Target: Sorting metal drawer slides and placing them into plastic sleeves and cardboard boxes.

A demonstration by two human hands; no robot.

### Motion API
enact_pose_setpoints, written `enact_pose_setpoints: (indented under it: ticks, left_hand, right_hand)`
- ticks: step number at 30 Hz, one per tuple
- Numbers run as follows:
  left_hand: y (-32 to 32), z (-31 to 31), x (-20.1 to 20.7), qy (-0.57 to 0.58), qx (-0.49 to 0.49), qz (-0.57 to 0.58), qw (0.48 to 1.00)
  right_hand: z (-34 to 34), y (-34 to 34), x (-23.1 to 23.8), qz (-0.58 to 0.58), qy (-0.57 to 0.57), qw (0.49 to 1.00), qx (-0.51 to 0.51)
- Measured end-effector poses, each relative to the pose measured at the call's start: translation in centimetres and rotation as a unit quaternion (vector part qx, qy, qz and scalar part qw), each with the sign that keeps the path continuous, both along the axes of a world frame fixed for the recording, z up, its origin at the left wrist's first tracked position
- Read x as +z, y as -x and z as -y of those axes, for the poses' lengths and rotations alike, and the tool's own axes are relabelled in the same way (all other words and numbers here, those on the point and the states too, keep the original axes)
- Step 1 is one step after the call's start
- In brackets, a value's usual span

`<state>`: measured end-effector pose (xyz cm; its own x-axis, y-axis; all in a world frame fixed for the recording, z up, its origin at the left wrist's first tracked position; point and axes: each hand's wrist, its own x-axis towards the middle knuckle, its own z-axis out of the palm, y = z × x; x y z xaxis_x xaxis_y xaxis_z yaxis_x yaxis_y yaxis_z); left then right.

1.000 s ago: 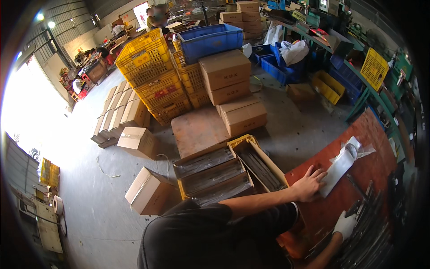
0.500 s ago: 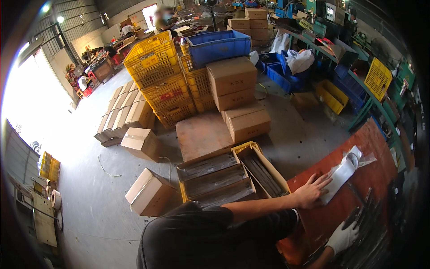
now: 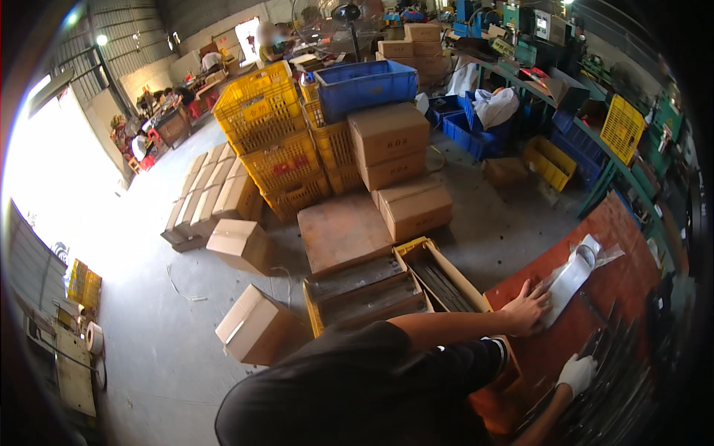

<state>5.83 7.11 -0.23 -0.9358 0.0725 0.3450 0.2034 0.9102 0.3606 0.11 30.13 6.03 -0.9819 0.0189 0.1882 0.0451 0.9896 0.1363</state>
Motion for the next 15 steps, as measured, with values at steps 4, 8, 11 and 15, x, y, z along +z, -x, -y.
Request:
enact_pose_setpoints:
  ticks: [4, 8, 11, 15]
  left_hand:
    - [0.5, -0.1, 1.2, -0.012, 0.007, 0.033, 0.999]
    - [0.3, -0.4, -0.3, -0.013, 0.008, -0.038, 0.999]
    - [0.3, -0.2, -1.0, -0.009, -0.008, -0.094, 0.995]
    - [0.3, -0.1, -0.9, -0.019, -0.032, -0.072, 0.997]
  right_hand:
    - [0.9, -0.8, 0.0, -0.041, -0.017, 0.999, 0.021]
    - [0.4, -0.5, -2.7, -0.099, -0.07, 0.992, 0.026]
    - [0.3, 0.0, -3.9, -0.152, -0.131, 0.979, 0.042]
    - [1.9, 0.2, -4.2, -0.135, -0.153, 0.979, 0.014]
